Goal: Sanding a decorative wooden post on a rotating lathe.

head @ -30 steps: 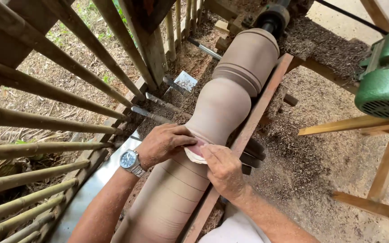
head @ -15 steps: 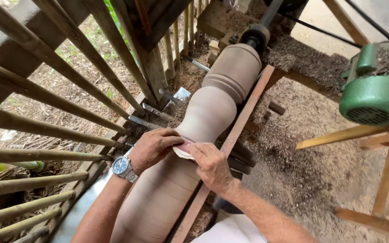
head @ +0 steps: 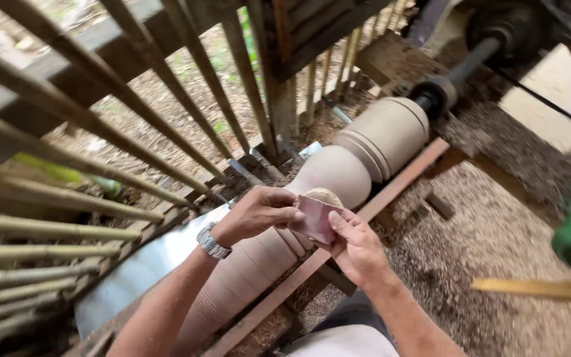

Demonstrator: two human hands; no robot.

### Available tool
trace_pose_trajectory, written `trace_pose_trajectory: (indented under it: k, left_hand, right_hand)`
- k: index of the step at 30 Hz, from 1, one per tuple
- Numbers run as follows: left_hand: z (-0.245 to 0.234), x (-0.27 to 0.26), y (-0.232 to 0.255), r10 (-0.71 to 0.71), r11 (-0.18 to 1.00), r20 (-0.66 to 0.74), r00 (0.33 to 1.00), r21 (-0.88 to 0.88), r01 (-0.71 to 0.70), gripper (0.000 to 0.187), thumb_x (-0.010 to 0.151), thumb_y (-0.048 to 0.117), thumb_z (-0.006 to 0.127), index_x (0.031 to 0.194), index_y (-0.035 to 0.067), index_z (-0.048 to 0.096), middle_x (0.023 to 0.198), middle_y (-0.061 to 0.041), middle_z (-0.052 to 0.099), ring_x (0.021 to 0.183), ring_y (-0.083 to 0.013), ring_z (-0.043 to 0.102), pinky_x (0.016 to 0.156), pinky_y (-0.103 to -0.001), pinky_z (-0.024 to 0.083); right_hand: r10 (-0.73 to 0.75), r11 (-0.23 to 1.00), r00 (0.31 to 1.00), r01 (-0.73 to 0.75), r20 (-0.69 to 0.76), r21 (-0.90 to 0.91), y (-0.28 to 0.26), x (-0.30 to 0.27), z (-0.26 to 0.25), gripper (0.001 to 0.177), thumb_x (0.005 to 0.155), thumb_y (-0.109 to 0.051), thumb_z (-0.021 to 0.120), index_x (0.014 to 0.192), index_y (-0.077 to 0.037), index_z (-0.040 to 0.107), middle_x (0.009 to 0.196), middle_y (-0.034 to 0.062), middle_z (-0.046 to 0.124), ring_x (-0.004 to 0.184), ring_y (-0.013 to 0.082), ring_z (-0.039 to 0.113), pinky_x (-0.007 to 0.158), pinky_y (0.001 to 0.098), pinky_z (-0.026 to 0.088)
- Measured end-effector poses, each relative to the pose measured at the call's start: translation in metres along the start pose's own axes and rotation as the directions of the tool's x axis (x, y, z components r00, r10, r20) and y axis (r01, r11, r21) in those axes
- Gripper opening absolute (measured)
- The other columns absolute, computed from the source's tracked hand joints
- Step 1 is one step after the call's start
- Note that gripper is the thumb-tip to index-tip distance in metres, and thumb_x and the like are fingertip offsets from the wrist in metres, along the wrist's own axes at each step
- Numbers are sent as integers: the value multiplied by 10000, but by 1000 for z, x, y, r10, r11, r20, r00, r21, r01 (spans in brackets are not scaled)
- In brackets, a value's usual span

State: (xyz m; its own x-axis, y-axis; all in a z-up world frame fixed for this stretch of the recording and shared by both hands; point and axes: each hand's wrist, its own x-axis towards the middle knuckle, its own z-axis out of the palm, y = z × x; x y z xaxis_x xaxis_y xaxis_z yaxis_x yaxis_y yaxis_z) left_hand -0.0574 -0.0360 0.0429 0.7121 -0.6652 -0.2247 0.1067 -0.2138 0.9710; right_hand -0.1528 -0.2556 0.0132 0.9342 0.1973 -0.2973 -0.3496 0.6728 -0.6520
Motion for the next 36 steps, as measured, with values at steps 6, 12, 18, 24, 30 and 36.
trace_pose_trajectory:
  k: [6,12,18,24,30,36]
  left_hand:
    - [45,13,-8,-82,971,-67,994,-230,64,270,949,245,766,1020,-15,773,795,47,680,708,-36,586,618,-220,497]
    - [117,29,-15,-59,982,-303,951,-188,1,311,922,259,754,1094,0,762,814,39,686,748,-23,600,639,-206,514]
    - [171,49,-34,-272,962,-650,710,-207,180,417,1029,330,642,961,-62,767,731,-76,674,636,-99,582,563,-270,476]
    - [165,77,-36,-24,982,-527,849,-171,-78,399,1041,321,546,1055,-31,734,841,-33,703,735,-119,616,632,-306,533]
    - [167,112,-33,370,720,-444,816,693,51,284,1021,227,541,894,16,683,836,-185,704,807,-385,679,737,-499,531]
    - [140,174,18,-115,706,-607,786,506,495,370,1072,317,463,905,65,677,769,-122,673,728,-296,703,685,-439,615]
  right_hand:
    - [235,960,971,-239,42,149,-36,12,-45,428,1052,-228,463,1370,46,547,1308,184,651,1187,277,647,1078,467,510]
    - [254,963,946,-266,201,33,-68,3,-90,433,1042,-163,481,1422,39,527,1397,189,616,1252,290,618,1120,452,483]
    - [-204,117,737,672,644,-731,-88,-19,-110,447,929,17,557,1372,25,619,1390,228,655,1310,350,638,1121,438,518]
    - [-40,-420,427,813,904,-403,-96,-9,-137,502,862,89,616,1362,50,600,1408,267,602,1346,398,577,1177,493,442]
    - [127,-498,418,811,899,-307,-135,-1,-123,535,800,102,581,1335,95,592,1369,286,618,1306,404,592,1146,505,434]
    - [131,-630,368,748,921,-209,-145,82,-151,483,895,165,493,1363,86,579,1354,291,628,1265,394,634,1164,489,458]
